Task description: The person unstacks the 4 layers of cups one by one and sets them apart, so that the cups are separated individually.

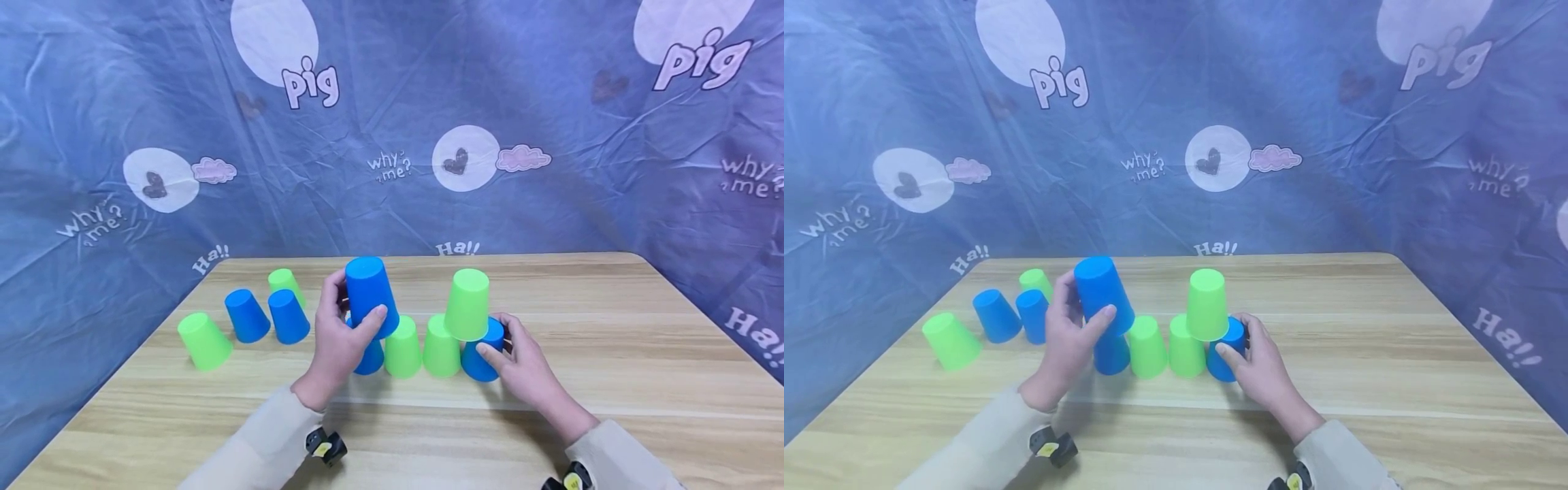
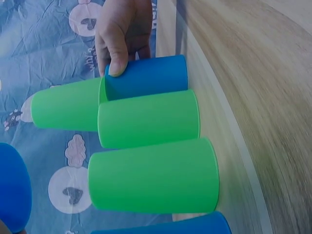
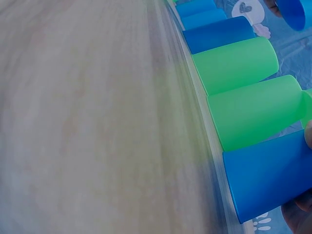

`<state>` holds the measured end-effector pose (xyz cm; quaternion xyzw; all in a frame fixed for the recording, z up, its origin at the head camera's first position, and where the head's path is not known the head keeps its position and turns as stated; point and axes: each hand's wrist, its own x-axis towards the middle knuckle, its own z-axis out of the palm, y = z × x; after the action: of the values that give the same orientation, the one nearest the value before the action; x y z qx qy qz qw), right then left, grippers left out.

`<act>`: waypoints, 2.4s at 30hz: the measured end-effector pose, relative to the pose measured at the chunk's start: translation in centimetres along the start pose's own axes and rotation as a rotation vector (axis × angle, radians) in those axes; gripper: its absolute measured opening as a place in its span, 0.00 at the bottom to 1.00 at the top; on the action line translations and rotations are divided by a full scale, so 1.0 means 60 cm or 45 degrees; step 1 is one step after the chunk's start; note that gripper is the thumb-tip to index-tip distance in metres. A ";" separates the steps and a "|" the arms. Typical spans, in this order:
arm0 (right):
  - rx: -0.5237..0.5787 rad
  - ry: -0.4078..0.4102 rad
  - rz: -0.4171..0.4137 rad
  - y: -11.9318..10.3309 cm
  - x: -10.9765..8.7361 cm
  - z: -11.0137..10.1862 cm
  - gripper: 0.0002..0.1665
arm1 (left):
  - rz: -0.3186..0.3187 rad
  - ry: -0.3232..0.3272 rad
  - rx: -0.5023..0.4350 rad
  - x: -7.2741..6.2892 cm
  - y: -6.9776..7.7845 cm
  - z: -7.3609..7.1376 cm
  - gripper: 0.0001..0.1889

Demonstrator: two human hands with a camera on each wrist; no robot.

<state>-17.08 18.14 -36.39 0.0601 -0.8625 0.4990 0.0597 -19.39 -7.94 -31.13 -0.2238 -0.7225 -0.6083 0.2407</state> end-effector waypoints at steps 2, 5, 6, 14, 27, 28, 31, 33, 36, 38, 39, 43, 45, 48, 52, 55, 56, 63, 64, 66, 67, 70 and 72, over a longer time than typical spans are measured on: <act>-0.002 0.003 -0.003 0.000 0.000 0.000 0.31 | 0.026 0.012 -0.005 0.001 0.000 -0.006 0.27; -0.001 0.002 -0.004 0.000 0.000 0.000 0.31 | 0.054 0.039 -0.004 0.000 -0.002 -0.015 0.27; -0.001 0.001 -0.003 -0.001 0.000 0.000 0.31 | 0.060 0.050 -0.001 0.000 -0.003 -0.019 0.27; -0.005 0.004 0.002 -0.004 -0.003 -0.003 0.31 | 0.063 0.131 0.017 -0.006 -0.020 -0.044 0.26; -0.005 0.006 -0.008 -0.004 -0.002 -0.001 0.31 | 0.125 0.206 0.060 -0.009 -0.035 -0.091 0.24; -0.004 0.007 -0.006 -0.003 -0.001 -0.001 0.31 | 0.135 0.214 0.071 -0.009 -0.035 -0.095 0.24; -0.003 0.005 -0.004 -0.003 -0.002 -0.001 0.31 | 0.145 0.237 0.096 -0.011 -0.038 -0.107 0.25; -0.004 0.005 -0.005 -0.003 -0.002 -0.001 0.31 | 0.139 0.251 0.101 -0.013 -0.040 -0.114 0.25; -0.006 0.002 -0.008 -0.005 -0.003 -0.002 0.32 | 0.110 0.279 0.098 -0.016 -0.042 -0.124 0.26; -0.007 0.002 -0.002 -0.006 -0.003 -0.002 0.32 | 0.086 0.300 0.106 -0.018 -0.042 -0.131 0.26; -0.006 0.001 0.000 -0.006 -0.003 -0.002 0.32 | 0.072 0.310 0.116 -0.019 -0.042 -0.133 0.27; -0.005 0.000 0.015 -0.005 -0.002 -0.001 0.32 | -0.014 0.355 0.159 -0.022 -0.042 -0.144 0.27; -0.005 -0.002 0.019 -0.003 -0.002 -0.001 0.32 | -0.074 0.372 0.172 -0.024 -0.041 -0.148 0.27; -0.010 -0.002 0.019 -0.001 -0.001 0.000 0.32 | -0.172 0.394 0.192 -0.027 -0.040 -0.155 0.28; -0.014 -0.002 0.012 -0.001 -0.001 0.000 0.32 | -0.296 0.425 0.238 -0.032 -0.041 -0.165 0.29; -0.010 0.001 0.009 -0.002 -0.001 0.000 0.32 | -0.369 0.432 0.269 -0.035 -0.043 -0.173 0.31; -0.010 0.002 0.009 -0.002 -0.001 0.000 0.31 | -0.391 0.430 0.281 -0.036 -0.044 -0.176 0.32; -0.011 -0.001 0.009 -0.003 -0.001 -0.001 0.31 | -0.519 0.422 0.282 -0.041 -0.051 -0.194 0.34; -0.011 -0.001 0.009 -0.002 -0.001 -0.001 0.31 | -0.528 0.425 0.283 -0.042 -0.052 -0.196 0.34; -0.011 0.002 0.006 -0.001 -0.001 -0.001 0.32 | -0.556 0.424 0.296 -0.044 -0.054 -0.199 0.34; -0.009 0.003 0.008 -0.001 0.000 0.000 0.31 | -0.570 0.423 0.304 -0.045 -0.055 -0.201 0.34; -0.009 0.003 0.008 0.000 0.000 -0.001 0.32 | -0.584 0.406 0.333 -0.048 -0.058 -0.205 0.34; -0.009 0.002 0.009 0.000 0.001 -0.001 0.32 | -0.603 0.390 0.360 -0.049 -0.060 -0.206 0.35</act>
<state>-17.12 18.21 -36.37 0.0565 -0.8644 0.4962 0.0589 -18.37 -20.83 -33.95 0.0803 -0.7873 -0.5676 0.2271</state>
